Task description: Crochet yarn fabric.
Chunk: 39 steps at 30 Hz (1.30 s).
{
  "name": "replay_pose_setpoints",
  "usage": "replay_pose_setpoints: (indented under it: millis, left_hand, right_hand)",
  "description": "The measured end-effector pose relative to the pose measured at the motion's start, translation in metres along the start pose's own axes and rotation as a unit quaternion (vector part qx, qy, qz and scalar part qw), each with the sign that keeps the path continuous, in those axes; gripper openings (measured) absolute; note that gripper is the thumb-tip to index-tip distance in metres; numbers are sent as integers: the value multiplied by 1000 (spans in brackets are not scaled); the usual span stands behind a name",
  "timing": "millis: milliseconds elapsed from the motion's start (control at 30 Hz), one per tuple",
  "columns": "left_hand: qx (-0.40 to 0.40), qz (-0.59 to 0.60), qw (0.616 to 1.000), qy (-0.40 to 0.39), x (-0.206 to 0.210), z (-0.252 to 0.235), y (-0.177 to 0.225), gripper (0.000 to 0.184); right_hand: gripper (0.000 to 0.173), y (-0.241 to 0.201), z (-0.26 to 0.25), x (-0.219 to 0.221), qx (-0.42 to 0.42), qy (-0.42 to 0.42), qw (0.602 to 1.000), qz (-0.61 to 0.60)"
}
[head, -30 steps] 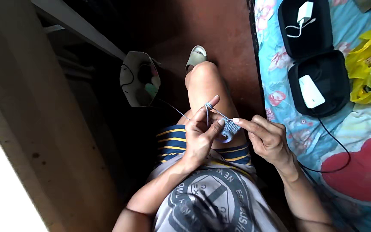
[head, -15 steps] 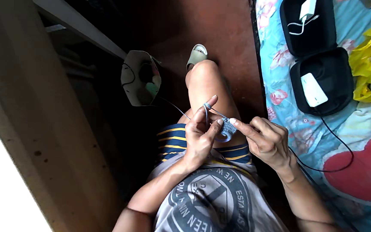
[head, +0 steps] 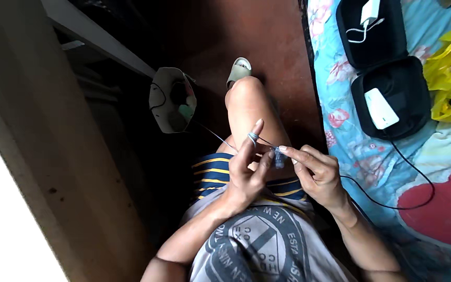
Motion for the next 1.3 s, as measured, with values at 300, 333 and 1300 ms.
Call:
replay_pose_setpoints:
  millis: [300, 333, 1300]
  left_hand:
    - [-14, 86, 995, 40, -3, 0, 3, 57]
    - [-44, 112, 992, 35, -6, -2, 2, 58]
    - [-151, 181, 971, 45, -10, -12, 1, 58]
  right_hand:
    - [23, -13, -6, 3, 51, 4, 990, -132]
    - [19, -13, -6, -1, 13, 24, 997, -65]
    - [32, -8, -13, -9, -65, -14, 997, 27]
Point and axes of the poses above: each hand's wrist, its own z-axis away from the middle knuckle, its own x-axis out of the palm, y = z × x, the point moved 7 cm from there along -z, towards the middle knuckle, and after that the axes turned 6 degrees about x, right-handed, at the moved point
